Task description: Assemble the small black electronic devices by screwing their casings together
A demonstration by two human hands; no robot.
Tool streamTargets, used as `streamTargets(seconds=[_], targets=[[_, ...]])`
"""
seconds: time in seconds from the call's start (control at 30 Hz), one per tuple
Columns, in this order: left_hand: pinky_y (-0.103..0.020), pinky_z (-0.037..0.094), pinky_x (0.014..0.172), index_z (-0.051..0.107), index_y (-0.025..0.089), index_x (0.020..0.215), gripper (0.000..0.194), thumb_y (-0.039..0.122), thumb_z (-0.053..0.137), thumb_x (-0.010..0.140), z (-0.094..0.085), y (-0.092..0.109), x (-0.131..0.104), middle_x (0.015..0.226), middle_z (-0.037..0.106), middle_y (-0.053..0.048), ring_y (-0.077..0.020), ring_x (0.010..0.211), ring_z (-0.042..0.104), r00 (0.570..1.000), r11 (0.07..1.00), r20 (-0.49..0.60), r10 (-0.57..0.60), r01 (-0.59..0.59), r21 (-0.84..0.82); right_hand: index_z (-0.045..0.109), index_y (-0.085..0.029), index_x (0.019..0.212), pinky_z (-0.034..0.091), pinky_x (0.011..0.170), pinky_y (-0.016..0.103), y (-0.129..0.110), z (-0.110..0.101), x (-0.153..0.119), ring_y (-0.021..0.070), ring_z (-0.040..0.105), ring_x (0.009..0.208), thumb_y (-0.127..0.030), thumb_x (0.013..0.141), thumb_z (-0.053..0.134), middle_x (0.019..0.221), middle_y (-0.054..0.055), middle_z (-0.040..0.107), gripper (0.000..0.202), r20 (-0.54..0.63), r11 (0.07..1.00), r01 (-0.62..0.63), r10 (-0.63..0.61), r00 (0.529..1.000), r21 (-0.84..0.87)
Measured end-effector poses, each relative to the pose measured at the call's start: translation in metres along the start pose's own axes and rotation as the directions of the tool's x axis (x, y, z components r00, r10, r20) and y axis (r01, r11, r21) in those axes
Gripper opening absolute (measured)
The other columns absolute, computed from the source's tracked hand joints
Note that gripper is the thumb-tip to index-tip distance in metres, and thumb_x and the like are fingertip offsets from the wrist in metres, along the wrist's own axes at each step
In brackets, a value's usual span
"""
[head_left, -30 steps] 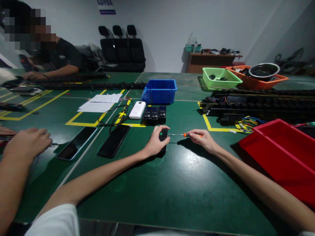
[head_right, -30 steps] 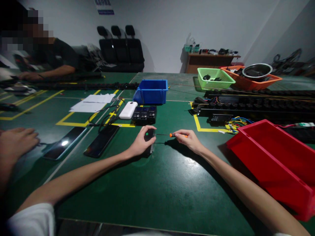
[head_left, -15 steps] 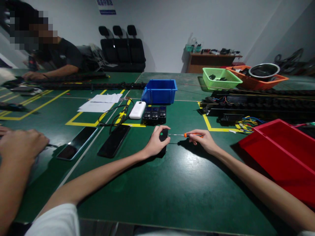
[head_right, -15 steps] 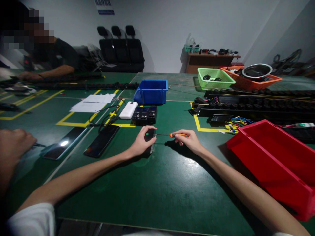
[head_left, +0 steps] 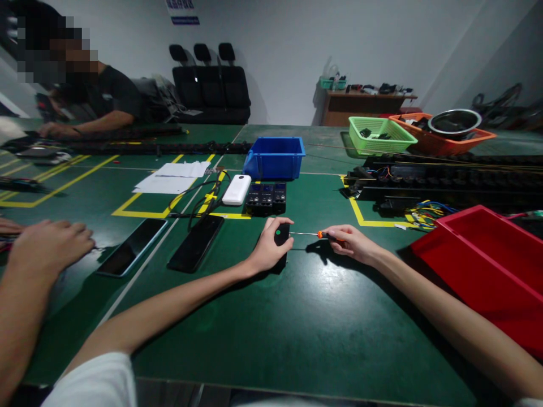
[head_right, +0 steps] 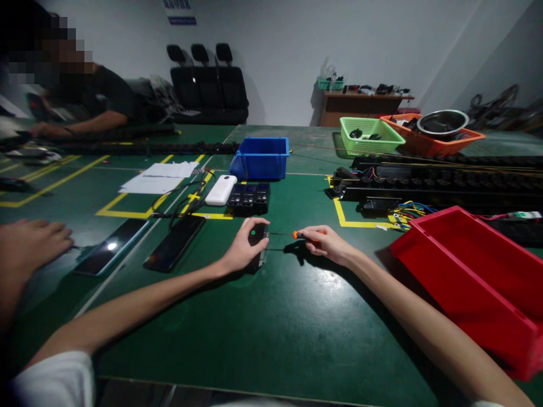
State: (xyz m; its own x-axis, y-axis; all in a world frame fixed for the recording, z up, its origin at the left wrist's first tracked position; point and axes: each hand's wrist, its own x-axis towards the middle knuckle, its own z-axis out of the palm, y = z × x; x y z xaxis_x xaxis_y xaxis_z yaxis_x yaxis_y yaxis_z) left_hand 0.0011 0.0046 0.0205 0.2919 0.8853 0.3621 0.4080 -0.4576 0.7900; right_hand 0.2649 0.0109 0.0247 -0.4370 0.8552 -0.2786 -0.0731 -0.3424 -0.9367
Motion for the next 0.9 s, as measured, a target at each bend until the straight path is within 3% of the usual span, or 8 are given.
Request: streamTargets(seconds=[0.1,0.3,0.67,0.9], targets=[[-0.034,0.043,0.097,0.055,0.024,0.113,0.033,0.018,0.059,0.081,-0.0001,0.0000,0.0005,0.107,0.052,-0.003,-0.0183,0.104,0.054,1.000,1.000,0.000,-0.012,0.012,0.002,0.069,-0.013,0.103,0.015,0.040,0.019,0.0004,-0.0004,-0.0003,0.0029,0.026,0.038,-0.043,0.079,0.071,0.049,-0.007,0.046,0.039,0.019,1.000,0.020,-0.019,1.000,-0.020],[-0.034,0.043,0.097,0.055,0.024,0.113,0.033,0.018,0.059,0.082,-0.0003,-0.0004,0.0011,0.108,0.052,-0.004,-0.0180,0.103,0.054,1.000,1.000,0.003,-0.014,0.014,-0.001,0.070,-0.012,0.109,0.016,0.042,0.020,0.0006,-0.0030,0.0005,0.0045,0.031,0.045,-0.042,0.076,0.073,0.054,-0.005,0.046,0.045,-0.004,0.985,0.083,-0.084,0.996,-0.149],[-0.034,0.043,0.098,0.056,0.024,0.113,0.032,0.018,0.059,0.082,-0.0011,-0.0003,0.0008,0.109,0.052,-0.004,-0.0185,0.105,0.054,1.000,1.000,-0.009,-0.025,0.025,-0.005,0.068,-0.015,0.120,0.029,0.045,0.021,-0.0007,-0.0027,-0.0034,0.0065,0.039,0.049,-0.042,0.080,0.068,0.063,-0.001,0.058,0.048,0.008,0.878,0.206,-0.224,0.975,-0.432],[-0.033,0.043,0.097,0.055,0.024,0.113,0.031,0.019,0.059,0.082,-0.0007,-0.0026,0.0014,0.108,0.052,-0.004,-0.0180,0.103,0.054,1.000,1.000,-0.015,-0.009,0.009,-0.004,0.068,-0.016,0.121,0.038,0.047,0.020,-0.0003,-0.0034,-0.0032,0.0078,0.048,0.051,-0.041,0.081,0.068,0.070,0.002,0.067,0.048,0.022,0.815,0.255,-0.286,0.958,-0.520]])
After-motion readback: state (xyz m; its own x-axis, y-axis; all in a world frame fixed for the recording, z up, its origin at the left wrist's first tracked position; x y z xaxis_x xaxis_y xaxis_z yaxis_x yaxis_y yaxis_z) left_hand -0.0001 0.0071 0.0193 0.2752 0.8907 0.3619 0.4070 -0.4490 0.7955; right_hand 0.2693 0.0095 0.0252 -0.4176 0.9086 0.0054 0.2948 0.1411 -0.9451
